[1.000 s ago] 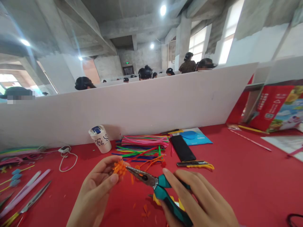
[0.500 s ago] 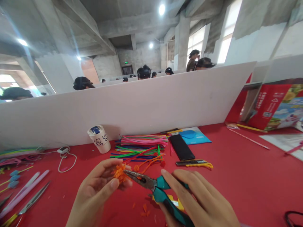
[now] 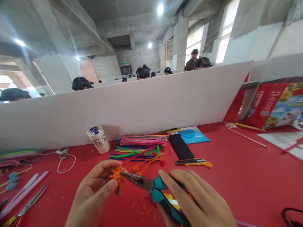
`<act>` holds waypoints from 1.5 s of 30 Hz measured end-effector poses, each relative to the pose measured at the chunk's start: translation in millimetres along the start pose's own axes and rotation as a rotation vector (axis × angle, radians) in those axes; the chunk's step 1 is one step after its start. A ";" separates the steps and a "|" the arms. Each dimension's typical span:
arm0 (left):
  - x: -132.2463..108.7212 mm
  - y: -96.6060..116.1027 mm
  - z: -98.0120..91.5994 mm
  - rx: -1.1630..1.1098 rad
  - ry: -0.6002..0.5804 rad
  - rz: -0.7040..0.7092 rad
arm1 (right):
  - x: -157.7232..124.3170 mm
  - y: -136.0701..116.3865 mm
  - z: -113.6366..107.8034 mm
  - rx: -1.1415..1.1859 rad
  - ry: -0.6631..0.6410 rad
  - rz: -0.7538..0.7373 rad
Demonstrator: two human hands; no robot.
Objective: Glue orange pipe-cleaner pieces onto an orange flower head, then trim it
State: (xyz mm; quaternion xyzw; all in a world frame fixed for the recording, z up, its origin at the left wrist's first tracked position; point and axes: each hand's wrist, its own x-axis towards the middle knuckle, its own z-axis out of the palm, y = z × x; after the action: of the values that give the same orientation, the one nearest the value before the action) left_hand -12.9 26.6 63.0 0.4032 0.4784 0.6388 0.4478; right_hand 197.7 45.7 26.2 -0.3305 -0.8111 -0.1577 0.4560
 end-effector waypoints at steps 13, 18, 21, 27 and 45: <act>0.4 0.3 0.9 0.035 0.029 -0.002 | -1.7 1.3 2.0 -0.019 -0.019 -0.026; 0.7 0.8 0.6 0.043 0.042 -0.003 | -1.5 0.6 1.7 -0.013 -0.032 0.005; 1.5 0.6 -0.6 0.044 0.031 -0.011 | -0.6 -0.3 1.4 -0.008 -0.025 0.025; 3.0 -0.1 -2.2 0.047 0.016 -0.008 | -2.2 0.7 2.5 0.014 -0.039 0.006; 1.9 -2.3 -2.6 -0.018 0.025 -0.013 | -9.4 -0.6 5.3 -0.171 -0.001 -0.128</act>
State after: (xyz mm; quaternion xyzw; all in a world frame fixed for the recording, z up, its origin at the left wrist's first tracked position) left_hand -15.5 28.1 60.4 0.3880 0.4809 0.6451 0.4495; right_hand 197.4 44.5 15.4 -0.3156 -0.8144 -0.2551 0.4147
